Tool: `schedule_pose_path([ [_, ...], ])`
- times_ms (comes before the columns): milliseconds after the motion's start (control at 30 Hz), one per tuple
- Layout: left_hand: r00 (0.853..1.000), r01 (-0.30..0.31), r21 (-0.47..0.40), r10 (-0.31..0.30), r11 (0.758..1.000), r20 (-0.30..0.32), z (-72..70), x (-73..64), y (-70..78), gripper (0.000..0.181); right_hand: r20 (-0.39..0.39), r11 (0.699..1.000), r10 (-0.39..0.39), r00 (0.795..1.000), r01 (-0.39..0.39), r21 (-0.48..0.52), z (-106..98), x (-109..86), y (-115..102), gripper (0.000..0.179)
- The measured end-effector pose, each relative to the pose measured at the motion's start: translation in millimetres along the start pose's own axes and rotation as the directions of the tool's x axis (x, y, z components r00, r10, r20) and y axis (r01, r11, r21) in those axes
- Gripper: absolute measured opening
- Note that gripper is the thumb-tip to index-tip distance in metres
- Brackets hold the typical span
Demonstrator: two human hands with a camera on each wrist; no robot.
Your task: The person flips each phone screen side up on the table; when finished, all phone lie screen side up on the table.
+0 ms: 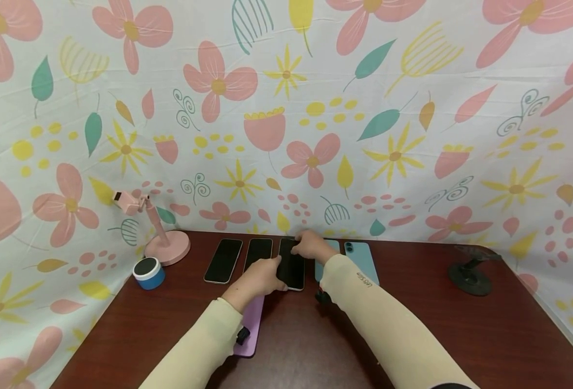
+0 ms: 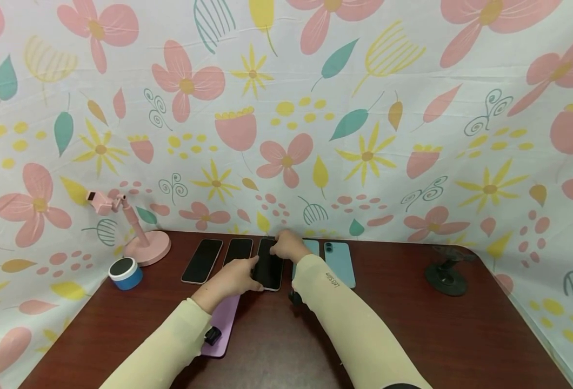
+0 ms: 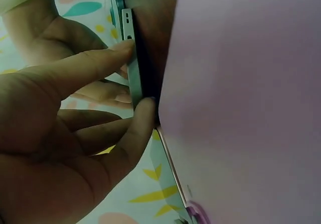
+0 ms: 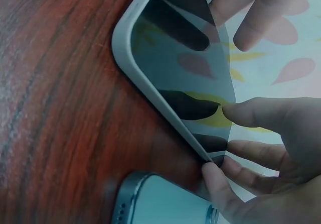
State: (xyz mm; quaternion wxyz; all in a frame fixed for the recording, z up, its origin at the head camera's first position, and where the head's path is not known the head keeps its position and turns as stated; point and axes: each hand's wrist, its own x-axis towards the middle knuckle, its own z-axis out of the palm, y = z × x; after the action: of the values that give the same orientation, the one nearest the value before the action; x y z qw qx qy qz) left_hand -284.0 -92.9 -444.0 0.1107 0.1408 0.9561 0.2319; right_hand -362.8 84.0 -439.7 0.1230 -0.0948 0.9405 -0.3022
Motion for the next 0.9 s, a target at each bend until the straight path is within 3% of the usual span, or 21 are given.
schedule_pose_path([
  [233,1.0,-0.01,0.069,0.011,0.998,-0.019,-0.5,-0.5,5.5,0.08,-0.02,1.0,0.003,1.0,-0.003,0.011,2.7,1.6,4.2,0.05],
  [567,1.0,0.006,0.024,-0.006,1.0,0.015,-3.9,-5.4,7.5,0.079,0.012,0.996,-0.007,1.0,0.006,0.092,-8.5,-4.8,8.4,0.053],
  [767,0.998,-0.067,0.006,0.067,0.998,-0.002,-6.8,-6.7,15.3,0.074,0.02,0.967,-0.017,1.0,0.011,0.255,-27.7,-7.7,16.8,0.055],
  [900,0.995,-0.102,0.012,0.102,0.995,-0.014,-10.1,-3.4,24.5,0.072,0.025,0.954,-0.002,1.0,-0.006,0.299,-39.0,-9.7,25.2,0.055],
])
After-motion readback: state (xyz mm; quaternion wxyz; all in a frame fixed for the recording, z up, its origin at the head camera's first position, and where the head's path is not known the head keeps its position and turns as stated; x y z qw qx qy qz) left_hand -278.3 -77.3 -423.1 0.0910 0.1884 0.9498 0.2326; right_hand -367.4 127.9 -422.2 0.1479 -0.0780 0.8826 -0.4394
